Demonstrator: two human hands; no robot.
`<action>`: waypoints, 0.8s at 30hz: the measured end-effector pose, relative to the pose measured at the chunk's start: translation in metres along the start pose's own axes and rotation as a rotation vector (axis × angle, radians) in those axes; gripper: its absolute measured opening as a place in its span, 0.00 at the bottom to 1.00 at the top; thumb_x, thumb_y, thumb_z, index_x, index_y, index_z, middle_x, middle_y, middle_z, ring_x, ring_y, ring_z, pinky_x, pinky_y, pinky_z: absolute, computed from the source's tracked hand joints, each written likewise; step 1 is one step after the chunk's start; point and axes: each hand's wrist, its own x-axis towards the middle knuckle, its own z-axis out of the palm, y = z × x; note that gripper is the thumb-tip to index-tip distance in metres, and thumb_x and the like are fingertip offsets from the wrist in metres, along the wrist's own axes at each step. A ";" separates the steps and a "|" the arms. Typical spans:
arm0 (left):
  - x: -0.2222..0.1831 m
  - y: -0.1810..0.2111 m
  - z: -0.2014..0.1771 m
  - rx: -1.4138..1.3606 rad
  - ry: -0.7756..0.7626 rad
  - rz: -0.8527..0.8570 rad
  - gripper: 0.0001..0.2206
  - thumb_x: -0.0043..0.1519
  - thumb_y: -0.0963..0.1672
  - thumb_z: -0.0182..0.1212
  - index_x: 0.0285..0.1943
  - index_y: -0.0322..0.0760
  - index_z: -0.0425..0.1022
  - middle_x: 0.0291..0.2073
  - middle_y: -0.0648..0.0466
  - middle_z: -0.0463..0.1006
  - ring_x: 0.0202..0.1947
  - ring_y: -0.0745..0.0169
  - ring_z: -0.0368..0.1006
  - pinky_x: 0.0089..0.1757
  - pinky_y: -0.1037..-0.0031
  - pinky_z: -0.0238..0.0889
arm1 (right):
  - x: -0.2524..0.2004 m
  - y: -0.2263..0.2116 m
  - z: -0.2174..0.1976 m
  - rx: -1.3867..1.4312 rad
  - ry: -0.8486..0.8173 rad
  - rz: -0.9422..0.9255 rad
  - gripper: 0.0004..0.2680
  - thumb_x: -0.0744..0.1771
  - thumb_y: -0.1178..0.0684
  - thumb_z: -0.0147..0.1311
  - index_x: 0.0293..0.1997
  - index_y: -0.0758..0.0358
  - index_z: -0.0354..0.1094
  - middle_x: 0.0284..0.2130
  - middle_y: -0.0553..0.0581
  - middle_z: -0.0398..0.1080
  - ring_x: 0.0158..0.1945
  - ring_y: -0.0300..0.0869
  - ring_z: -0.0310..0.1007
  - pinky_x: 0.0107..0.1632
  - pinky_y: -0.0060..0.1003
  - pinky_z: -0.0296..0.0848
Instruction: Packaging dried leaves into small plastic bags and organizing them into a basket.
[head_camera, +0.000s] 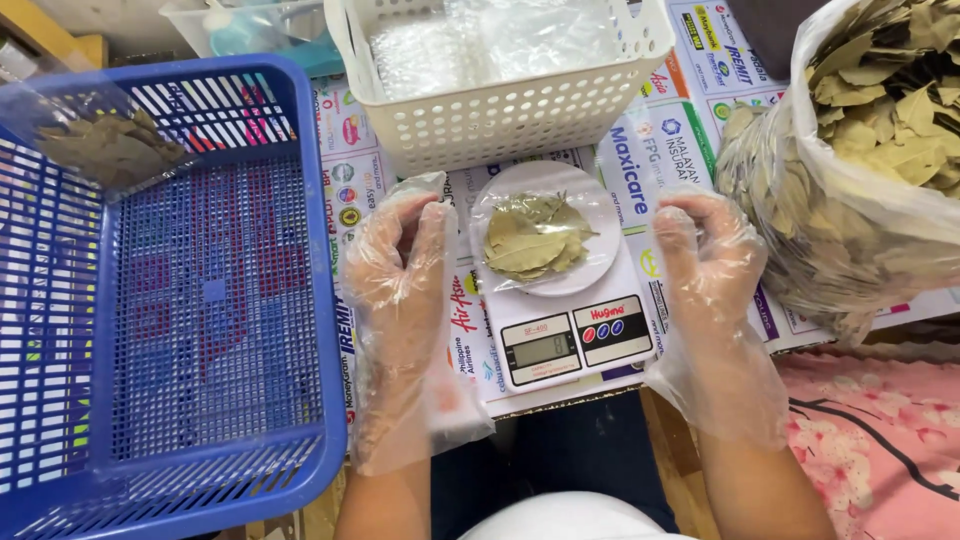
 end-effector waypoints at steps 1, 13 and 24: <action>0.000 -0.002 0.002 0.008 0.017 -0.028 0.07 0.64 0.42 0.67 0.49 0.37 0.81 0.34 0.50 0.80 0.36 0.66 0.76 0.41 0.73 0.74 | 0.000 -0.001 -0.003 -0.004 -0.021 -0.001 0.09 0.72 0.51 0.60 0.48 0.68 0.73 0.38 0.63 0.72 0.43 0.46 0.72 0.48 0.38 0.75; -0.014 0.001 -0.007 0.150 -0.005 -0.215 0.08 0.62 0.44 0.62 0.47 0.40 0.81 0.41 0.58 0.82 0.41 0.69 0.77 0.44 0.78 0.71 | -0.008 -0.010 -0.020 -0.134 -0.083 0.050 0.07 0.71 0.51 0.55 0.48 0.63 0.72 0.43 0.55 0.74 0.50 0.43 0.73 0.56 0.38 0.71; -0.016 0.010 -0.002 0.348 -0.054 -0.422 0.19 0.55 0.53 0.65 0.53 0.48 0.81 0.41 0.59 0.84 0.43 0.70 0.78 0.47 0.75 0.69 | -0.003 -0.039 -0.029 -0.157 -0.112 0.010 0.05 0.71 0.58 0.54 0.49 0.64 0.73 0.49 0.58 0.75 0.55 0.44 0.74 0.61 0.37 0.71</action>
